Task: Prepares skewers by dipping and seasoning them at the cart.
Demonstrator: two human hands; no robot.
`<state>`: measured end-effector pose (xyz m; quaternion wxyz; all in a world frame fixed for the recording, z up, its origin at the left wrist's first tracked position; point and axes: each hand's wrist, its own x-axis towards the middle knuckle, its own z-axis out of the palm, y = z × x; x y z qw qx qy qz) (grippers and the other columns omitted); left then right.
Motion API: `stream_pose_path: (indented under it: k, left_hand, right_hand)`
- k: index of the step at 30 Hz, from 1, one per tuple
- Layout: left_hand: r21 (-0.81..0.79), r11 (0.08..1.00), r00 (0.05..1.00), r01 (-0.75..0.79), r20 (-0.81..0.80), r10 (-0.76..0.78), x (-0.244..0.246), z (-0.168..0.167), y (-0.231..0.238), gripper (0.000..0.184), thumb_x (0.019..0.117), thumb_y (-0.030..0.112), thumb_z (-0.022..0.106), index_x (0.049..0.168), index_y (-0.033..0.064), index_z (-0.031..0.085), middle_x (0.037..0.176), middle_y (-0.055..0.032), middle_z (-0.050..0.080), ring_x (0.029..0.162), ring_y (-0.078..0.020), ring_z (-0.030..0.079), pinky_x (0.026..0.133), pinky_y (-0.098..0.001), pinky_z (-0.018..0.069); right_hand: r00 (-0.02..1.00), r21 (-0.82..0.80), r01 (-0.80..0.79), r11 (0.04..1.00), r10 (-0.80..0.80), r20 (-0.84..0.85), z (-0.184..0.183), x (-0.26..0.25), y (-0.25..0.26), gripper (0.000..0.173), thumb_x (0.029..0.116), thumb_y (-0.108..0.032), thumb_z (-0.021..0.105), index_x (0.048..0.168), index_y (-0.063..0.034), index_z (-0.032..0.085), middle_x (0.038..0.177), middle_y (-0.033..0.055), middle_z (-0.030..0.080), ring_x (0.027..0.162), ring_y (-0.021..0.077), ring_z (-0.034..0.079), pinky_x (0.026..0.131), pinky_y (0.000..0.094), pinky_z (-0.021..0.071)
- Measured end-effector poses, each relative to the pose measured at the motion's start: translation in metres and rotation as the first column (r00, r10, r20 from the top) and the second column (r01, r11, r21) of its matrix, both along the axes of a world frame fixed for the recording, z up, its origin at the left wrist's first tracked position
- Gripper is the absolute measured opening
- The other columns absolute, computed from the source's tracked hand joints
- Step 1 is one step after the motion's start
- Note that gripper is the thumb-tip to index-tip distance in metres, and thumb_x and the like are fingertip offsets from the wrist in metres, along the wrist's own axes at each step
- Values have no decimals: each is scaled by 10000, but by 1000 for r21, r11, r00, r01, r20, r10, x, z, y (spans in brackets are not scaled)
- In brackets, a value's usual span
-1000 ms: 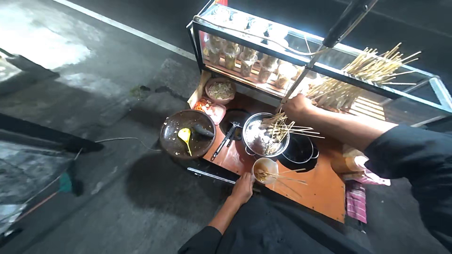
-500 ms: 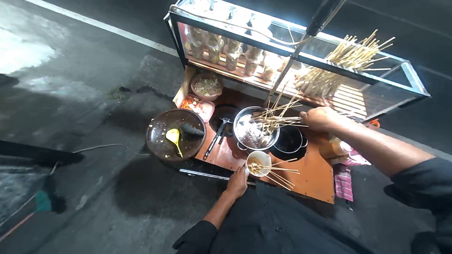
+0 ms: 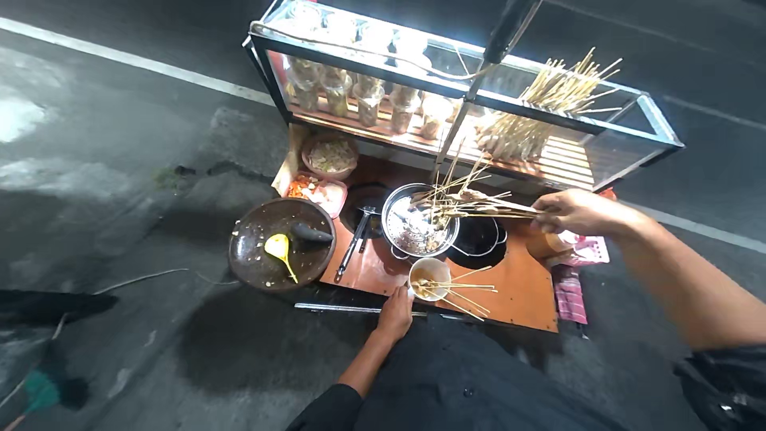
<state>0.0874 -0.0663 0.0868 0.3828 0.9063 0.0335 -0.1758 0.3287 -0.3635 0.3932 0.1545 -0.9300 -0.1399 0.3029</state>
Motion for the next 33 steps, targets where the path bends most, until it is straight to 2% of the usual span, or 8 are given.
stream_pose_path:
  k: [3,6,11,14,21,25,33]
  left_hand:
    - [4,1000,1000,7,29,-7,-1,-2,1,463,1114,322,341,1374,-5,541,1383,-210,586,1249,-333,621,1049,-483,517]
    - [-5,1000,999,7,44,-7,-2,-5,1,476,1113,321,346,1418,-3,517,1426,-207,567,1271,-334,612,1062,-486,511]
    - [-10,1000,999,10,31,-10,-3,-2,2,464,1106,303,370,1395,-23,529,1392,-220,579,1270,-339,605,1067,-475,505]
    - [-13,1000,1000,20,-10,-20,-2,4,3,501,1112,317,363,1444,-35,491,1432,-239,558,1306,-356,584,1098,-487,480]
    - [-21,1000,999,23,-27,-24,1,7,3,489,1108,308,365,1449,-22,485,1426,-222,563,1290,-335,599,1085,-480,497]
    - [-40,999,1000,11,-15,-12,0,4,4,512,1109,322,374,1459,-38,474,1441,-235,550,1305,-344,588,1102,-475,483]
    - [-38,999,999,4,-32,-5,0,4,4,489,1108,324,381,1442,-16,493,1453,-208,545,1285,-327,603,1079,-460,504]
  right_hand:
    - [974,206,159,965,-119,-194,-20,-19,-8,221,1046,-95,594,1246,-26,655,1036,89,747,857,147,738,840,323,621]
    - [928,280,284,917,-189,-320,-34,-47,0,223,1045,-85,590,1247,-3,635,1041,77,747,848,130,741,814,286,627]
    - [938,277,266,923,-182,-295,-48,-86,10,209,1039,-111,597,1214,-40,686,1021,50,768,808,131,741,770,299,624]
    - [937,254,252,934,-169,-307,-49,-99,13,211,1043,-113,591,1221,-55,687,1028,42,770,803,120,737,764,291,619]
    - [919,248,303,920,-213,-332,-54,-113,17,221,1057,-112,571,1232,-65,698,1048,34,782,798,124,750,740,281,623]
    - [919,247,317,916,-232,-319,-57,-120,17,238,1069,-113,544,1243,-74,701,1072,19,785,775,96,730,685,257,587]
    - [929,151,262,953,-207,-308,-56,-130,24,236,1075,-132,539,1238,-86,703,1054,-1,783,745,77,710,658,252,567]
